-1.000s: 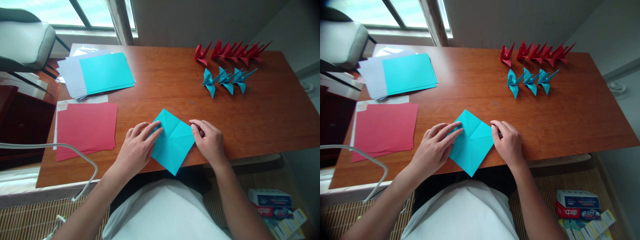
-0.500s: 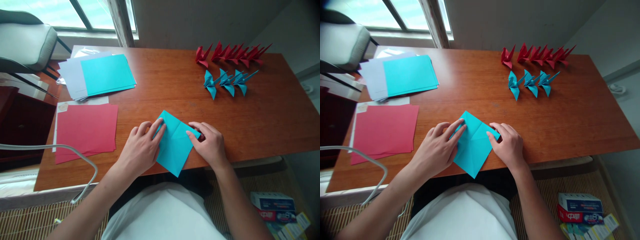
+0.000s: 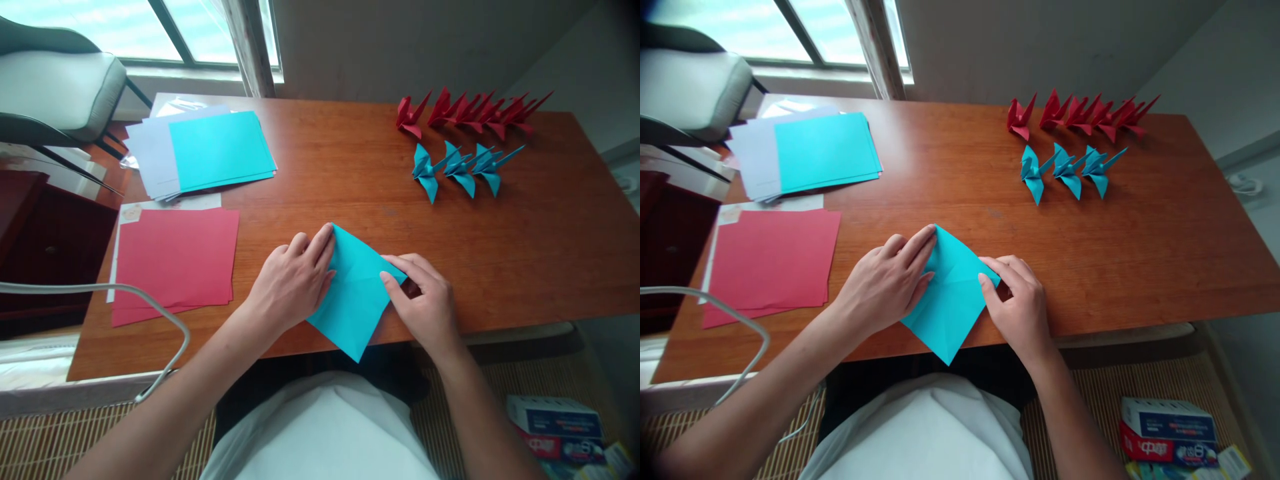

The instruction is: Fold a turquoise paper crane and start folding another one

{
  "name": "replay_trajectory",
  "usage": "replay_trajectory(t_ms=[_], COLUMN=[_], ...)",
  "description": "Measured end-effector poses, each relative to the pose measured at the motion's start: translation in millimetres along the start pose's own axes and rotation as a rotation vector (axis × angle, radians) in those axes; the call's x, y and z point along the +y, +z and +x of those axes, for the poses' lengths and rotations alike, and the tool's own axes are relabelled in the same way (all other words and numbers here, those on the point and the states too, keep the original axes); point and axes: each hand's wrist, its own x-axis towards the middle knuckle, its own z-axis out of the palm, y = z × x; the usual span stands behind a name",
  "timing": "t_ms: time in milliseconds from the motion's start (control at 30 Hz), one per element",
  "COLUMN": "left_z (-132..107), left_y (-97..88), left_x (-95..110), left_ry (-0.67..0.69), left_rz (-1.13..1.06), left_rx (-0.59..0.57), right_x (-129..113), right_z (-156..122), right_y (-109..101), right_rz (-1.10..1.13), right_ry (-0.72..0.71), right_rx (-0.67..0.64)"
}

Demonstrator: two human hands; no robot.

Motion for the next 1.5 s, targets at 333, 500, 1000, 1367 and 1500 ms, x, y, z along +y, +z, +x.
replay_trajectory(t_ms=[333,500,1000,1367,1500], left_z=[1,1,-1,0,-1], left_y=[-0.2,0.3,3.7,3.6,5.2], left_x=[-3,-3,-3,-3,-3], left_ry=[0.006,0.008,0.015,0.010,0.011], left_rz=[-0.042,-0.017,0.039,0.059,0.055], left_rx=[0.009,0.003,0.034,0.043,0.066], right_x=[2,2,-9,-7,-6], right_z=[-7,-8,-2,-3,-3], right_y=[13,9,10,12,12], right_rz=[-0.180,-0.241,-0.291,-0.272,-0.266], right_ry=[-0.443,-0.577,-0.709,-0.709,-0.698], right_rx=[-0.102,-0.161,-0.194,-0.201,-0.210])
